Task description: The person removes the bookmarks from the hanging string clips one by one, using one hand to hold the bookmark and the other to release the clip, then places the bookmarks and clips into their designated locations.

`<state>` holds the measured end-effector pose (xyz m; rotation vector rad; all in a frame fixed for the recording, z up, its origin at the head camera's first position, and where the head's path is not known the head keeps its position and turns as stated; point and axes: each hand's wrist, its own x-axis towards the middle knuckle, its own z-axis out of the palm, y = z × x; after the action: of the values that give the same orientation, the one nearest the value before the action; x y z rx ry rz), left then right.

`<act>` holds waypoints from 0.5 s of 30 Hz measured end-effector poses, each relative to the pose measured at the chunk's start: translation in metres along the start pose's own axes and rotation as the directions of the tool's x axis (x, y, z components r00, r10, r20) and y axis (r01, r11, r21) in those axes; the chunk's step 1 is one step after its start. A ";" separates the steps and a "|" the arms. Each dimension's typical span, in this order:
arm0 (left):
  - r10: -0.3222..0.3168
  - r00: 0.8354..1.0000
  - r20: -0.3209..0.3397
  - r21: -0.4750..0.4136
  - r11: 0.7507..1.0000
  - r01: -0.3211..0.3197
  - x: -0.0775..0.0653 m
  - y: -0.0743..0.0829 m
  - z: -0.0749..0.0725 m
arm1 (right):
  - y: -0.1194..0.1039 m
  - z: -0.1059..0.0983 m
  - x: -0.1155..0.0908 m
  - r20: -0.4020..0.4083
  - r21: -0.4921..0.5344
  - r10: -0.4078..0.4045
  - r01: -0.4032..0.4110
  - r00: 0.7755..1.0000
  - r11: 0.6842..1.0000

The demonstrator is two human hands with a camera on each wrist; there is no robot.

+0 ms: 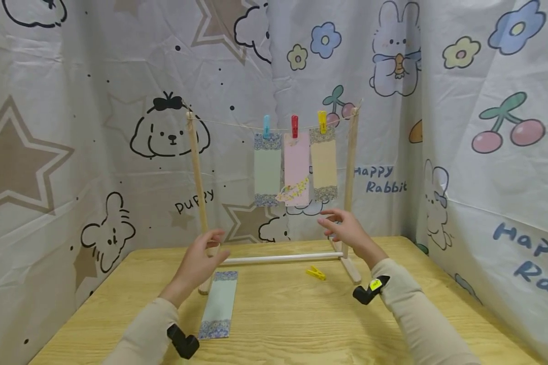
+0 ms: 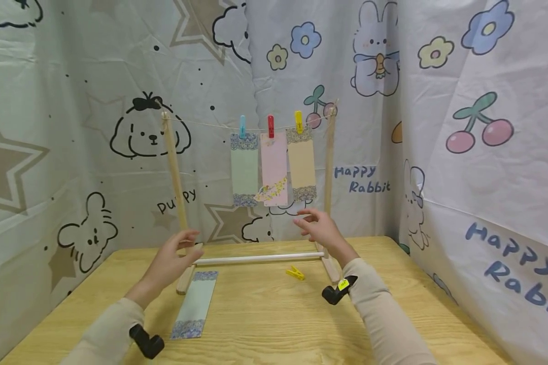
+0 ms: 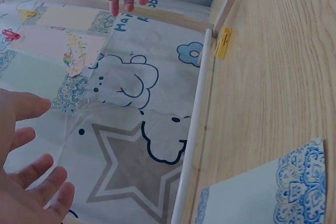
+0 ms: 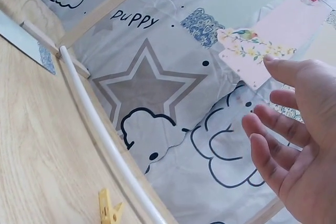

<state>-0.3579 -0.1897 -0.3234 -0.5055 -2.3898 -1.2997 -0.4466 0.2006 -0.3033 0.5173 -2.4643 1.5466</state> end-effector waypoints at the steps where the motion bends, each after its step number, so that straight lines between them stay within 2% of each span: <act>1: 0.007 1.000 0.007 -0.006 1.000 -0.007 0.002 0.000 0.000 | -0.002 -0.001 0.001 -0.007 0.015 -0.008 0.009 1.000 1.000; 8: -0.009 0.999 0.035 -0.083 0.996 0.012 0.022 0.003 -0.001 | -0.016 -0.009 0.010 -0.089 0.147 -0.061 0.073 0.994 0.986; 15: -0.048 0.999 -0.012 -0.154 0.987 0.046 0.036 0.005 0.002 | -0.031 -0.016 0.020 -0.109 0.222 -0.111 0.133 0.988 0.966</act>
<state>-0.3868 -0.1805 -0.3035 -0.4825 -2.3137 -1.5108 -0.4532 0.1991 -0.2637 0.6040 -2.1526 1.7709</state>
